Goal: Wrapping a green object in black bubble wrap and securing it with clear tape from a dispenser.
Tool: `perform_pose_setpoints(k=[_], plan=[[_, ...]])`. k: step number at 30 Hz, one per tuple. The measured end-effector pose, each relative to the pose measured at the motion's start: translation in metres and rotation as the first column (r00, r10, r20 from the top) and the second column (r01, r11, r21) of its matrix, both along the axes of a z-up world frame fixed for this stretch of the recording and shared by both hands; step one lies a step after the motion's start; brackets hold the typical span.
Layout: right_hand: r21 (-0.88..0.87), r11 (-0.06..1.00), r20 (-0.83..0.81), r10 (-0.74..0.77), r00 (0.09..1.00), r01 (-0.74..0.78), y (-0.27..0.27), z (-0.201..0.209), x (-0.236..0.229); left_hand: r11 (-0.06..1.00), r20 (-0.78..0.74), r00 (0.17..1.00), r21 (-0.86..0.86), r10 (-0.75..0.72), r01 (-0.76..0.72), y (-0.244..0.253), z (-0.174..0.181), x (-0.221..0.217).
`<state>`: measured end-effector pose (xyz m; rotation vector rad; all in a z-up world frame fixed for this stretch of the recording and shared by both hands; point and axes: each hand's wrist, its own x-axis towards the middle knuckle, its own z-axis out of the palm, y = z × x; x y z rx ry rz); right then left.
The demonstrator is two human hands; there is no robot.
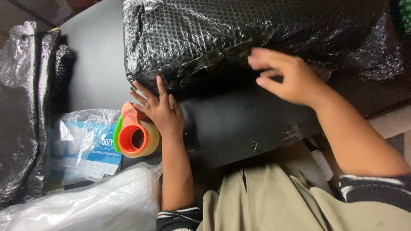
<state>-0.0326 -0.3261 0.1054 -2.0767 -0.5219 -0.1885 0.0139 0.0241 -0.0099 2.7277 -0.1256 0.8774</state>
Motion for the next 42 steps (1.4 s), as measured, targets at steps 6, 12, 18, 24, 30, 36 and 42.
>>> perform_pose_setpoints(k=[6, 12, 18, 24, 30, 36, 42], plan=[[0.122, 0.990, 0.026, -0.068, 0.997, 0.064, -0.019, 0.003, 0.020, 0.976, 0.106, 0.987, -0.171, -0.121, 0.138, 0.004, 0.005, -0.005], [-0.005, 0.704, 0.466, -0.627, 0.625, 0.710, -0.177, -0.076, 0.038, 0.958, 0.222, 0.967, -0.224, -0.128, 0.178, 0.006, 0.004, -0.006], [-0.088, 0.658, 0.393, -0.667, 0.633, 0.748, -0.235, -0.121, 0.042, 0.931, 0.294, 0.952, -0.318, -0.082, 0.178, -0.003, 0.018, -0.011], [-0.226, 0.664, 0.047, -0.724, 0.688, 0.713, -0.159, -0.078, -0.048, 0.962, 0.542, 0.839, -0.200, -0.050, 0.187, -0.028, 0.035, -0.022], [0.488, 0.658, -0.494, -0.334, 0.803, 0.574, -0.180, -0.126, -0.114, 0.839, 0.373, 0.793, -0.067, -0.481, 0.540, -0.075, 0.063, -0.046], [0.287, 0.795, -0.403, -0.406, 0.820, 0.535, -0.162, -0.174, -0.122, 0.373, -0.035, 0.380, 0.138, -0.924, 0.918, -0.180, 0.055, -0.052], [0.241, 0.834, -0.249, -0.441, 0.862, 0.496, -0.103, -0.115, -0.102, 0.349, -0.203, 0.402, 0.251, -0.893, 0.903, -0.219, 0.018, -0.025]])
